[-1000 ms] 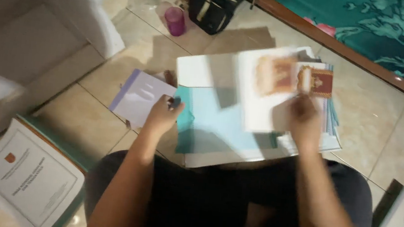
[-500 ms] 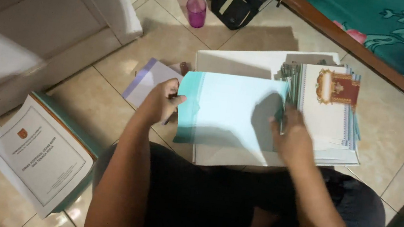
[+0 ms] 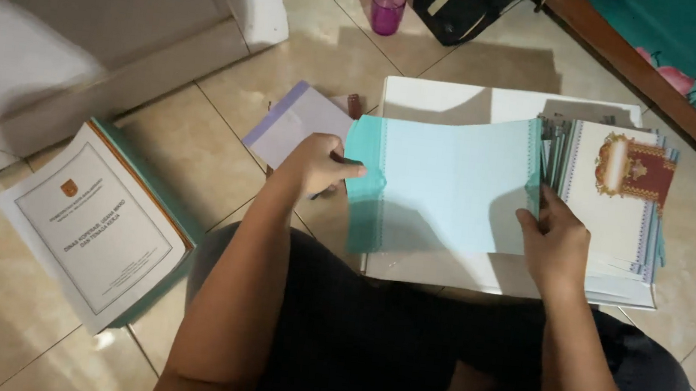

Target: Inserting small printed cards or booklets into light blue paper folders for assembly

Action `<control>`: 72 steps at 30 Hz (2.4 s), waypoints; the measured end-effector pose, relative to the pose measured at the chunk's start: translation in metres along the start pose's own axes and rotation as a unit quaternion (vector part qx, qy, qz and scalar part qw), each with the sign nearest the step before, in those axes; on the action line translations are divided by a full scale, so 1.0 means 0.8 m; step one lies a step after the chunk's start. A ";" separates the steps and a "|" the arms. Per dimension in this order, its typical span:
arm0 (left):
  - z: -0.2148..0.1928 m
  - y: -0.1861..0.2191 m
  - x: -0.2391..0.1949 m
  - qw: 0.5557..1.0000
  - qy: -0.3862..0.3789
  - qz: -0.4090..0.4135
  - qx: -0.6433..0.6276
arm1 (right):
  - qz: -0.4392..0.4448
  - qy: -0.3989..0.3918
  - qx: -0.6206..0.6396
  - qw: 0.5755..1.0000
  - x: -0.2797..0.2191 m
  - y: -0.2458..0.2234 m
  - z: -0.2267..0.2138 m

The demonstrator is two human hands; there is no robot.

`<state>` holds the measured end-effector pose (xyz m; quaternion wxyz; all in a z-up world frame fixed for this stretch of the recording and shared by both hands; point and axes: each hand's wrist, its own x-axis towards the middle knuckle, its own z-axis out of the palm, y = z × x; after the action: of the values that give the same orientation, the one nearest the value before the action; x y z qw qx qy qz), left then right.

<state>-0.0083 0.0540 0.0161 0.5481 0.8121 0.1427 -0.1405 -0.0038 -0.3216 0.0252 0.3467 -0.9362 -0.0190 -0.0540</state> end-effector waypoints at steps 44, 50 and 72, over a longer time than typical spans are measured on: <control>0.165 -0.040 0.056 0.860 0.081 0.176 0.472 | -0.178 -0.120 -0.299 0.930 -0.058 -0.030 0.125; 0.156 0.011 0.020 0.879 -0.004 0.073 0.471 | 0.042 -0.231 -0.030 0.972 -0.035 -0.090 0.105; 0.102 0.066 -0.027 0.915 0.262 0.241 0.189 | -0.197 -0.364 -0.122 0.902 -0.066 -0.098 0.074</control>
<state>-0.0138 -0.0427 0.0402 0.3446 0.9179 0.0521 0.1895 -0.0565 -0.2235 0.0254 0.1810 -0.9029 -0.3207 0.2215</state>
